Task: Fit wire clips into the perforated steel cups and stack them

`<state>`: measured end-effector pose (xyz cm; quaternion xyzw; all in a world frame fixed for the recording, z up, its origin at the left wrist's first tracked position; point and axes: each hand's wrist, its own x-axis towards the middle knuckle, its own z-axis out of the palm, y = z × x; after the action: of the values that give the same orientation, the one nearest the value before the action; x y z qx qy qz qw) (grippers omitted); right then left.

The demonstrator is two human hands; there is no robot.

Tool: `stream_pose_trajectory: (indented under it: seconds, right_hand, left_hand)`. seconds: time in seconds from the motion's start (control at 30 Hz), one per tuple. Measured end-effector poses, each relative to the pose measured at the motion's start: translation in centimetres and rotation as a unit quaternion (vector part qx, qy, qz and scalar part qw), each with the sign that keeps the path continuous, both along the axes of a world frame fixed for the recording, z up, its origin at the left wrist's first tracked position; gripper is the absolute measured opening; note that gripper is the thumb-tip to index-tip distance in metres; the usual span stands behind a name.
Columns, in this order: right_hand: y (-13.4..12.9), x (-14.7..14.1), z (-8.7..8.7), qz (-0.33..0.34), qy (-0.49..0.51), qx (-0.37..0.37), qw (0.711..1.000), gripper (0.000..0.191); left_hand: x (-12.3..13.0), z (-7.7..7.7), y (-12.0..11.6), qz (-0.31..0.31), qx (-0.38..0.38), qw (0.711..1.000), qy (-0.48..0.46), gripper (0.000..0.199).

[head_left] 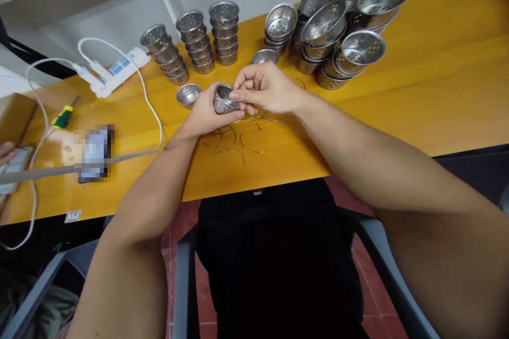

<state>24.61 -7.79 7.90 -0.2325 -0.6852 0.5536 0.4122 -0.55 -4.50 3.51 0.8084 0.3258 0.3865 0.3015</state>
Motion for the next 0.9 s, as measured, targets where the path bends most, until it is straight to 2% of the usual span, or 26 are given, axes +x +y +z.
stream_pose_trajectory:
  seconds: [0.3, 0.57, 0.9]
  right_hand:
    - [0.3, -0.1, -0.3, -0.016, -0.002, -0.004, 1.0, 0.053]
    - [0.3, 0.2, 0.3, -0.022, -0.018, -0.006, 1.0, 0.05]
    - [-0.1, 0.3, 0.7, -0.036, -0.058, 0.012, 0.998, 0.042]
  left_hand:
    - [0.5, -0.7, 0.2, -0.009, -0.018, 1.0, -0.01, 0.096]
    - [0.5, 0.1, 0.1, -0.018, -0.004, 1.0, -0.013, 0.095]
    - [-0.2, -0.4, 0.8, 0.005, 0.007, 1.0, -0.001, 0.098]
